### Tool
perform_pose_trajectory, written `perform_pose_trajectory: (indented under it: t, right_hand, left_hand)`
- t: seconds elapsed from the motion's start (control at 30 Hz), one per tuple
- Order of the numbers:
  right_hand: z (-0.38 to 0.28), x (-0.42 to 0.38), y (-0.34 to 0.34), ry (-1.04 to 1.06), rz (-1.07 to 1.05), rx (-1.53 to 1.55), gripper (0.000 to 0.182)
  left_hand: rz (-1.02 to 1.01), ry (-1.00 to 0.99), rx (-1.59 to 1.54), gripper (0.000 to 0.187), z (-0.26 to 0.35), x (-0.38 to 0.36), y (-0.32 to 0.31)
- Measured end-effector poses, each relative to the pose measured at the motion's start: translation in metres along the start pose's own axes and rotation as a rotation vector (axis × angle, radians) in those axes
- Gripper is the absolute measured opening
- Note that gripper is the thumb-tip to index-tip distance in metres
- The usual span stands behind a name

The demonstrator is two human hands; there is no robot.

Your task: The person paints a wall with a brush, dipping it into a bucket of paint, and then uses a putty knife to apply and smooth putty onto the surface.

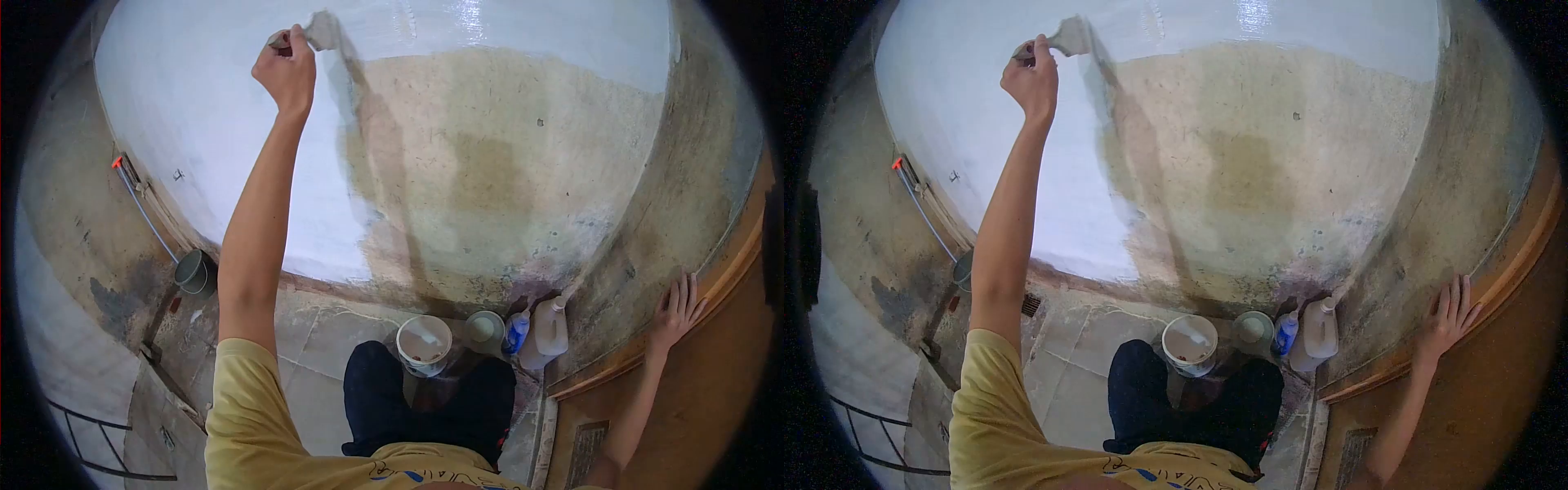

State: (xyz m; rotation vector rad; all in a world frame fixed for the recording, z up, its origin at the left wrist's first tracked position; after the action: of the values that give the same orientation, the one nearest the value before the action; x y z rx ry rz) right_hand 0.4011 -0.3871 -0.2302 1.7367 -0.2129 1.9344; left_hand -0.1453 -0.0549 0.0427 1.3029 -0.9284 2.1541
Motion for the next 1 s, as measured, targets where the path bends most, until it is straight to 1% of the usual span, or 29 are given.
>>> perform_pose_trajectory:
  t: [0.1,0.23,0.3,0.33,0.37,0.43,0.47,0.63,0.7,0.8,1.0]
  right_hand:
    - [0.003,-0.003,-0.003,0.015,0.032,0.01,0.021]
    - [0.004,-0.003,-0.001,-0.006,-0.006,0.017,0.021]
    - [0.002,-0.001,0.0,-0.02,-0.023,0.008,0.022]
    - [0.002,-0.001,0.0,-0.019,-0.024,0.008,0.022]
    - [0.001,0.0,0.001,-0.016,-0.019,0.009,0.022]
    - [0.0,0.002,0.001,-0.011,-0.012,0.009,0.022]
    - [-0.001,0.001,0.001,-0.01,0.007,0.011,0.021]
    - [0.003,-0.001,0.0,0.005,0.028,-0.005,0.019]
    - [0.002,0.0,0.0,-0.017,-0.019,-0.003,0.02]
    - [0.003,-0.002,-0.002,0.016,0.029,0.004,0.02]
    - [-0.002,0.001,0.002,0.019,0.021,0.005,0.022]
  left_hand:
    - [0.017,-0.022,0.071,0.025,0.007,0.0,0.003]
    - [-0.008,-0.07,0.031,0.025,0.02,-0.009,-0.011]
    - [-0.091,-0.006,-0.205,0.025,0.026,-0.012,-0.024]
    - [-0.17,0.077,-0.347,0.025,0.028,-0.017,-0.031]
    - [-0.17,0.079,-0.347,0.025,0.034,-0.019,-0.033]
    - [-0.288,0.155,-0.54,0.024,0.036,-0.022,-0.048]
    - [-0.318,0.171,-0.539,0.022,0.036,-0.023,-0.051]
    - [-0.322,0.241,-0.649,0.019,0.015,-0.024,-0.064]
    - [-0.307,0.264,-0.673,0.018,0.005,-0.023,-0.063]
    - [-0.293,0.266,-0.646,0.019,-0.012,-0.019,-0.056]
    - [-0.233,0.244,-0.582,0.019,-0.038,-0.001,-0.037]
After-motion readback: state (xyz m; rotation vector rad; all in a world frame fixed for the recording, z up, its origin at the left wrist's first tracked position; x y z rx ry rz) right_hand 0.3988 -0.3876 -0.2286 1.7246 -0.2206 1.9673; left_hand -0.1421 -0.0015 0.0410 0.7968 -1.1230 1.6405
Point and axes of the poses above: each hand's wrist, its own x-axis towards the middle knuckle, its own y-axis out of the back of the hand, z = x × y, the point moved 5 cm from there along x, towards the middle knuckle, and after that the axes turned 9 degrees about x, right-handed, at the moved point
